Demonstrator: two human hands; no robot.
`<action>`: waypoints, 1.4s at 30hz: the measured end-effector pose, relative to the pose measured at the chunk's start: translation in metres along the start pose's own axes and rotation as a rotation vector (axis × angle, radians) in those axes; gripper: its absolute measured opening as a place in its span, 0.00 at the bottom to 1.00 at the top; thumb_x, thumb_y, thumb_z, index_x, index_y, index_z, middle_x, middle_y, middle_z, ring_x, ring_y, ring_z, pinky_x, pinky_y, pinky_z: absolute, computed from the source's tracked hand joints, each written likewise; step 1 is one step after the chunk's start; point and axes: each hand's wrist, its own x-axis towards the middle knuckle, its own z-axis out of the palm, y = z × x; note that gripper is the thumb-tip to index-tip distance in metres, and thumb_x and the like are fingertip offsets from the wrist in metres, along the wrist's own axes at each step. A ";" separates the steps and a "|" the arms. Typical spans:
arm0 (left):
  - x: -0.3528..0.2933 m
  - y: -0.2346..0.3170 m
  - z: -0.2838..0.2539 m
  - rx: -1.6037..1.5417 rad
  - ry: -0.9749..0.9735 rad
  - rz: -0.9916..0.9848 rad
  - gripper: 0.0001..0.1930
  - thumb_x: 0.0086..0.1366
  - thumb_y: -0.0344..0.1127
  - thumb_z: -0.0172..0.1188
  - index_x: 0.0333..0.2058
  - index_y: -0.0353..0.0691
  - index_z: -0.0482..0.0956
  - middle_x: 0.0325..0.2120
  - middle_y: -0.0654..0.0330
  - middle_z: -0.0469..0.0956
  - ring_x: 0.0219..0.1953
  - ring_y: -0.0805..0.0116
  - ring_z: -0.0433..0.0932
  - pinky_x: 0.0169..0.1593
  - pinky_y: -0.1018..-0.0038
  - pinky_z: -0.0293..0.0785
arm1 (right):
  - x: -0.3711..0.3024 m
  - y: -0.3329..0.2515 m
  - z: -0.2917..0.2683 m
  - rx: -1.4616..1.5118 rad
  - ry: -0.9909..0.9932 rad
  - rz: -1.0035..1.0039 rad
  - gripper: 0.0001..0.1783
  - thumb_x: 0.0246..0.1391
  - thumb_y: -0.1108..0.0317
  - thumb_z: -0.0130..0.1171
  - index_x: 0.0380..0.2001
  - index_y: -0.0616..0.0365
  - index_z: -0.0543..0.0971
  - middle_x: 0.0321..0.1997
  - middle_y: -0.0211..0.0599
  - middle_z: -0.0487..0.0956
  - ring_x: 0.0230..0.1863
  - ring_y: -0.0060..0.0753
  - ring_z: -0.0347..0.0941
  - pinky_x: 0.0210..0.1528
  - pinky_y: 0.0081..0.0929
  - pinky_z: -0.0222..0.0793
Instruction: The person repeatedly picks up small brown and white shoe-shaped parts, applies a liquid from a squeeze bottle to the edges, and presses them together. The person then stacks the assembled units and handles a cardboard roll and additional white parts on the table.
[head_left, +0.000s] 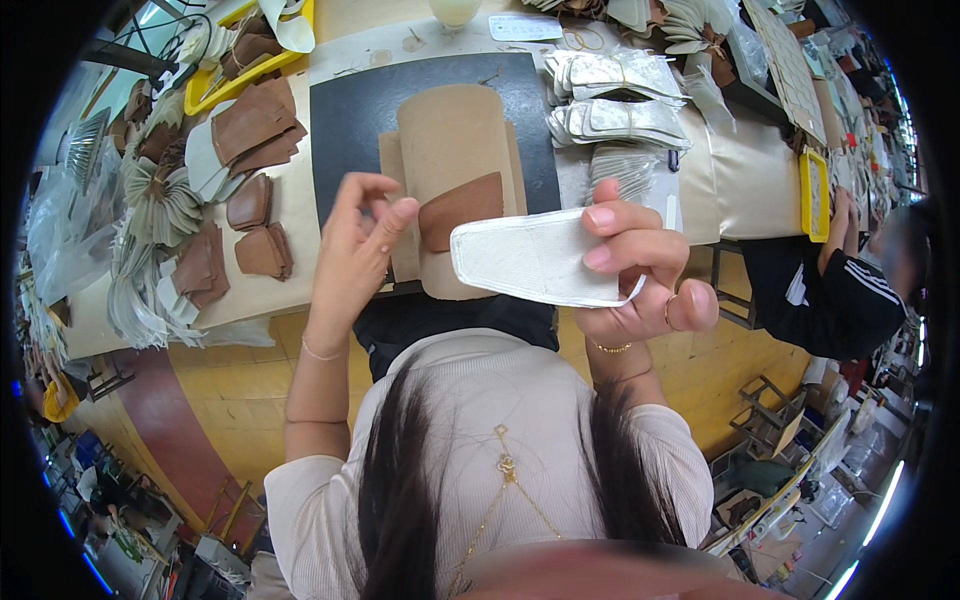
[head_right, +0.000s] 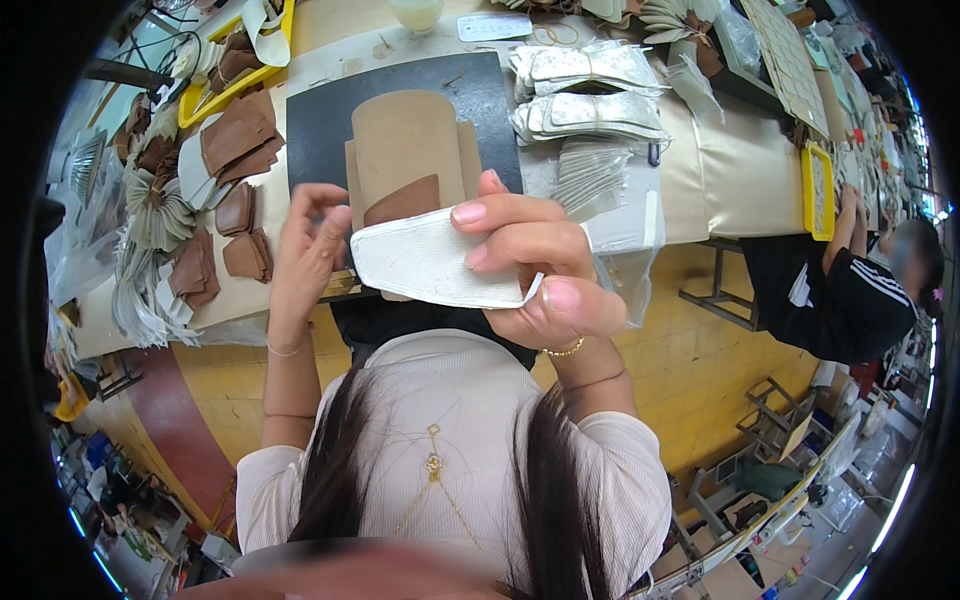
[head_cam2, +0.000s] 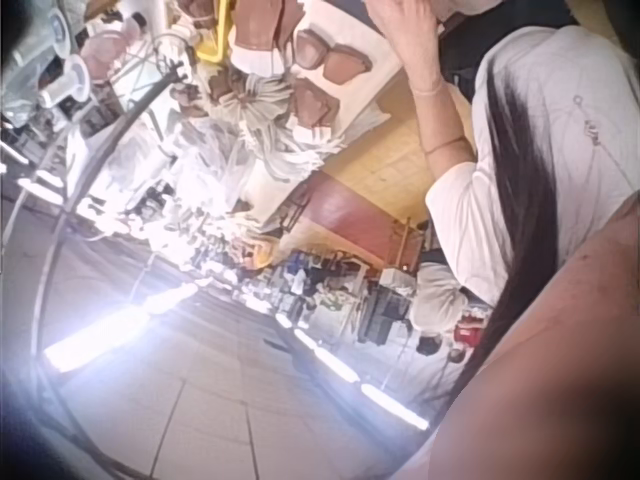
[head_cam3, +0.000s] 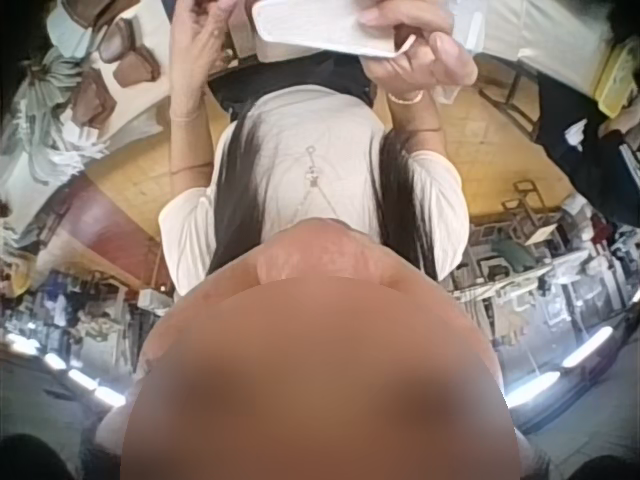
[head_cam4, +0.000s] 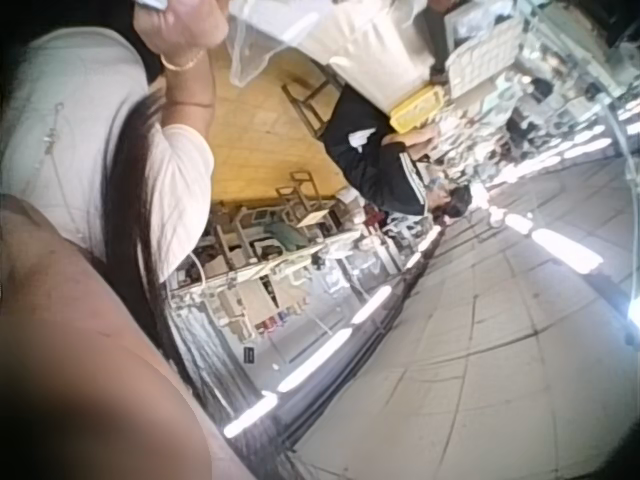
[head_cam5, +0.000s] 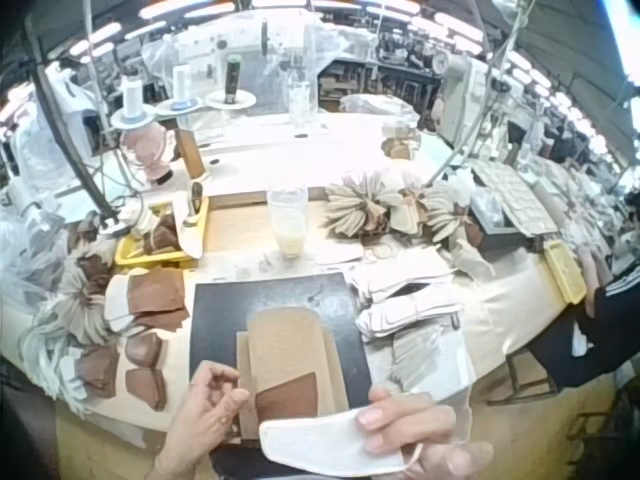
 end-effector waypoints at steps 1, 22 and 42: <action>-0.002 0.004 0.003 0.075 0.102 0.150 0.21 0.66 0.46 0.60 0.42 0.29 0.74 0.31 0.59 0.78 0.26 0.75 0.78 0.27 0.84 0.74 | 0.000 0.000 0.001 0.012 -0.006 -0.006 0.26 0.56 0.76 0.56 0.51 0.42 0.56 0.41 0.38 0.75 0.50 0.44 0.74 0.62 0.45 0.67; -0.034 0.055 0.032 -0.490 -0.112 0.230 0.08 0.60 0.23 0.63 0.29 0.34 0.70 0.36 0.48 0.80 0.40 0.58 0.83 0.45 0.67 0.81 | 0.001 0.007 0.010 0.214 -0.001 0.352 0.16 0.44 0.72 0.72 0.34 0.60 0.75 0.53 0.40 0.64 0.64 0.46 0.63 0.66 0.42 0.60; -0.032 0.051 0.035 -0.575 -0.114 0.050 0.11 0.62 0.27 0.62 0.29 0.37 0.66 0.35 0.40 0.80 0.36 0.55 0.84 0.37 0.66 0.84 | 0.004 -0.015 0.006 0.573 0.042 0.730 0.13 0.54 0.80 0.62 0.40 0.61 0.71 0.39 0.40 0.80 0.41 0.21 0.76 0.44 0.18 0.70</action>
